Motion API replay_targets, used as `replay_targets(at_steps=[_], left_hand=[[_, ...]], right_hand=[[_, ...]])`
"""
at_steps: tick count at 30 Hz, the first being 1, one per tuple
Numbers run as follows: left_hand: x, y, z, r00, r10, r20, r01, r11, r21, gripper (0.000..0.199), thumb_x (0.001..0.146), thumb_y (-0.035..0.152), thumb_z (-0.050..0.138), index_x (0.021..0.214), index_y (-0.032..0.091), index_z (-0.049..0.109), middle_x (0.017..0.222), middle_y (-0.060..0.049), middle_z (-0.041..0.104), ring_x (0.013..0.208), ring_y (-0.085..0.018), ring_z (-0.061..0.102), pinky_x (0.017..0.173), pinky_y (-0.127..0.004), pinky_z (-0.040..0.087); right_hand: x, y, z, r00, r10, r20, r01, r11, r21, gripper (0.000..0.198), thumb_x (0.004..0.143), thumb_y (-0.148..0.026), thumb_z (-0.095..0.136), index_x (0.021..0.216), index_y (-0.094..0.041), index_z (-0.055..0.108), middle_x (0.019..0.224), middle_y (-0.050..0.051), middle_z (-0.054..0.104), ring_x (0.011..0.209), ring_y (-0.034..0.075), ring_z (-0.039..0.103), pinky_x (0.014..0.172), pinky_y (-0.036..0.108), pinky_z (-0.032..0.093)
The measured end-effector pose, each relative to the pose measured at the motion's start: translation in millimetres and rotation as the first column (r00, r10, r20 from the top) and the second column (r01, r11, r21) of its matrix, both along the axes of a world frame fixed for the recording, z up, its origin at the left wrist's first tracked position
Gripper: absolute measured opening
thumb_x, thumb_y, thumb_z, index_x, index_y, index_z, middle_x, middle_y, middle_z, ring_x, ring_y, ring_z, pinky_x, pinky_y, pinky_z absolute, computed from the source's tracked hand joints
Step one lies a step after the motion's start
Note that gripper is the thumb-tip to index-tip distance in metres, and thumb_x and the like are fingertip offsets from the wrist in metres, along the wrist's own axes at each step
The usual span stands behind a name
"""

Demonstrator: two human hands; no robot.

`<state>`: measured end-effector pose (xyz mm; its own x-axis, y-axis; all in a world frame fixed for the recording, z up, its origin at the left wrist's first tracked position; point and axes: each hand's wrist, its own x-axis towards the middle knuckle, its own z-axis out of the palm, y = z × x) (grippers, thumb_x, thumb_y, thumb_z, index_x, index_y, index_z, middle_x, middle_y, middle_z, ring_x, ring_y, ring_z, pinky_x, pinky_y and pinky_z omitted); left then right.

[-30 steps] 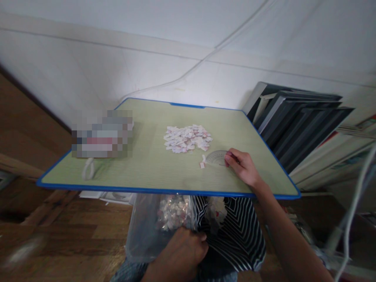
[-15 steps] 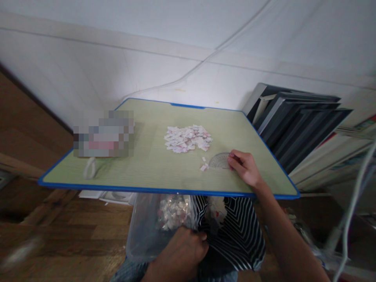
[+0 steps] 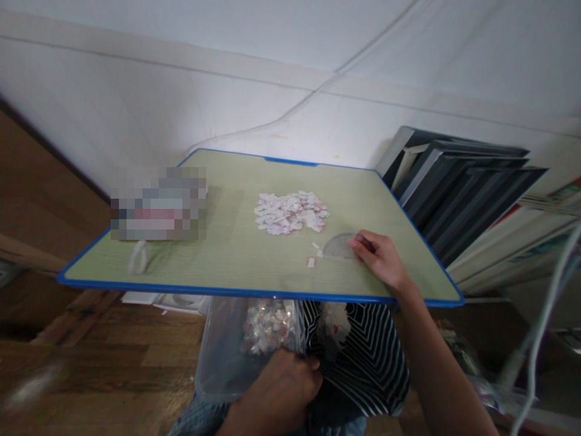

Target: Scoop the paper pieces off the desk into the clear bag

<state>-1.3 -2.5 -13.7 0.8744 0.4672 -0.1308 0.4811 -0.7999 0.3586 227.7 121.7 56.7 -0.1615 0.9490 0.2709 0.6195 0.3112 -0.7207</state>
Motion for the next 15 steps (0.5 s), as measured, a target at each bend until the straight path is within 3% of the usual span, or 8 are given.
replay_targets(at_steps=[3, 11, 15], left_hand=[[-1.0, -0.7, -0.7, 1.0, 0.011, 0.027, -0.011, 1.0, 0.001, 0.017, 0.067, 0.001, 0.057, 0.075, 0.014, 0.064, 0.079, -0.004, 0.066, 0.064, -0.02, 0.063, 0.051, -0.03, 0.043], [-2.6, -0.6, -3.1, 0.999, 0.018, 0.027, -0.018, 1.0, 0.006, 0.015, 0.067, 0.002, 0.057, 0.073, 0.015, 0.063, 0.078, -0.002, 0.065, 0.062, -0.02, 0.063, 0.047, -0.031, 0.041], [-1.5, 0.1, -2.8, 1.0, 0.009, 0.015, -0.009, 1.0, 0.008, 0.014, 0.068, 0.004, 0.058, 0.075, 0.015, 0.064, 0.079, -0.003, 0.066, 0.063, -0.021, 0.063, 0.049, -0.031, 0.043]], right_hand=[[4.4, -0.5, -0.6, 0.999, -0.007, -0.036, 0.006, 1.0, -0.028, 0.04, 0.081, -0.045, 0.055, 0.053, -0.021, 0.039, 0.045, -0.004, 0.037, 0.042, 0.009, 0.032, 0.042, 0.024, 0.023], [12.7, -3.9, 7.3, 0.978, 0.159, -0.136, -0.192, 0.942, -0.275, 0.041, 0.077, -0.045, 0.058, 0.051, -0.02, 0.041, 0.044, -0.005, 0.036, 0.042, 0.008, 0.033, 0.04, 0.023, 0.023], [11.6, -5.1, 9.3, 0.975, 0.156, -0.155, -0.196, 0.938, -0.288, 0.04, 0.077, -0.045, 0.058, 0.051, -0.02, 0.041, 0.044, -0.005, 0.038, 0.042, 0.008, 0.034, 0.041, 0.023, 0.023]])
